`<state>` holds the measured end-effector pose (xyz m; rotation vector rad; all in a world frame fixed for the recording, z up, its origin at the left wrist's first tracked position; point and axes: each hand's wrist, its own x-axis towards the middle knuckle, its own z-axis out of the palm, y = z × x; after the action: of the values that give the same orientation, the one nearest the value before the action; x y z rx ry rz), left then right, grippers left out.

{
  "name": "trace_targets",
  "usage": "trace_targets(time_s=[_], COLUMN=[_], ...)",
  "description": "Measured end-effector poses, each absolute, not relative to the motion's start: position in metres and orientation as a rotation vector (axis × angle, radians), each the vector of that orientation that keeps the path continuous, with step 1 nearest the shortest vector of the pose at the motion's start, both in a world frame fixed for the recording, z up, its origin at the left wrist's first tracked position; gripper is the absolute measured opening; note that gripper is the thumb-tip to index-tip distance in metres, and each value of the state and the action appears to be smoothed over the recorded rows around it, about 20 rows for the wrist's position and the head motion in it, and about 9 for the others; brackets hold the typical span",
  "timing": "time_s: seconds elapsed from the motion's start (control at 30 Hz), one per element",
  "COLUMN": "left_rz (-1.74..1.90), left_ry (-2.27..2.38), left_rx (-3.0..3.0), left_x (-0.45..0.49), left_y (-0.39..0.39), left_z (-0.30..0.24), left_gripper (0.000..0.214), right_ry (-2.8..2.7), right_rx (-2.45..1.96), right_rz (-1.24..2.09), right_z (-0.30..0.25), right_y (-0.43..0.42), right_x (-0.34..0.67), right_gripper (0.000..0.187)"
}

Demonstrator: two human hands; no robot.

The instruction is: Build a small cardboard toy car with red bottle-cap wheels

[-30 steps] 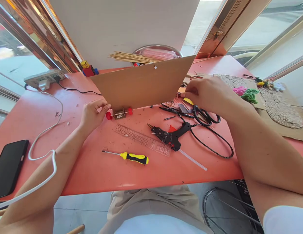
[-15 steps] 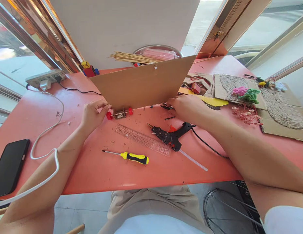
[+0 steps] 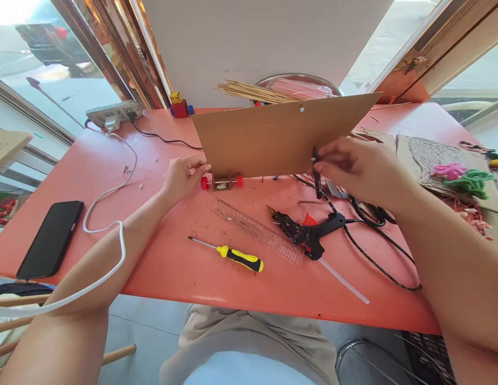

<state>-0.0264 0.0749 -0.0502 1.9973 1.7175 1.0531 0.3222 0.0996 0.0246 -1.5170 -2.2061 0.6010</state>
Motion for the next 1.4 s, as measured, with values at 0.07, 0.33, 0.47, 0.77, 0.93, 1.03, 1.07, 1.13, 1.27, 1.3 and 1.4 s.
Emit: trace_targets(time_s=[0.07,0.33,0.47,0.77,0.93,1.03,1.07,1.13,1.27,1.3,1.4], left_rz=[1.053,1.011,1.013,1.003,1.009,1.012,1.014,1.019,1.014,1.012,1.011], left_ry=[1.698,1.716,1.715,1.703,1.698,1.691,1.686,1.68,1.683,1.682,1.675], left_rx=[2.006,2.024,2.028,2.034,2.029,2.024,2.024,2.022,2.028,2.033,2.041], left_x=[-0.026,-0.026,-0.025,-0.025,-0.024,-0.023,-0.023,-0.022,-0.022,-0.022,-0.022], left_y=[0.075,0.076,0.076,0.075,0.075,0.075,0.075,0.075,0.075,0.075,0.075], left_z=[-0.05,-0.05,-0.05,-0.049,-0.05,-0.049,-0.049,-0.049,-0.048,-0.048,-0.047], left_gripper=[0.022,0.025,0.025,0.026,0.026,0.027,0.027,0.028,0.028,0.028,0.029], right_ry=[-1.986,-1.669,-1.879,-2.453,-2.488,-2.499,-2.507,-2.529,-2.558,-2.557,-2.541], right_rx=[-1.371,-1.076,-0.923,-0.744,-0.762,-0.736,-0.722,-0.687,-0.615,-0.604,-0.586], right_rz=[0.696,0.886,1.022,0.641,0.651,0.709,0.718,0.724,0.745,0.756,0.777], right_z=[0.026,0.055,0.048,0.002,-0.001,0.0,0.001,0.003,0.005,0.005,-0.001], right_y=[0.096,0.08,0.077,0.092,0.104,0.105,0.105,0.104,0.104,0.105,0.11], right_x=[0.325,0.311,0.292,0.249,0.241,0.237,0.236,0.235,0.234,0.234,0.232], right_gripper=[0.021,0.033,0.038,0.025,0.007,0.009,0.009,0.008,0.008,0.009,0.009])
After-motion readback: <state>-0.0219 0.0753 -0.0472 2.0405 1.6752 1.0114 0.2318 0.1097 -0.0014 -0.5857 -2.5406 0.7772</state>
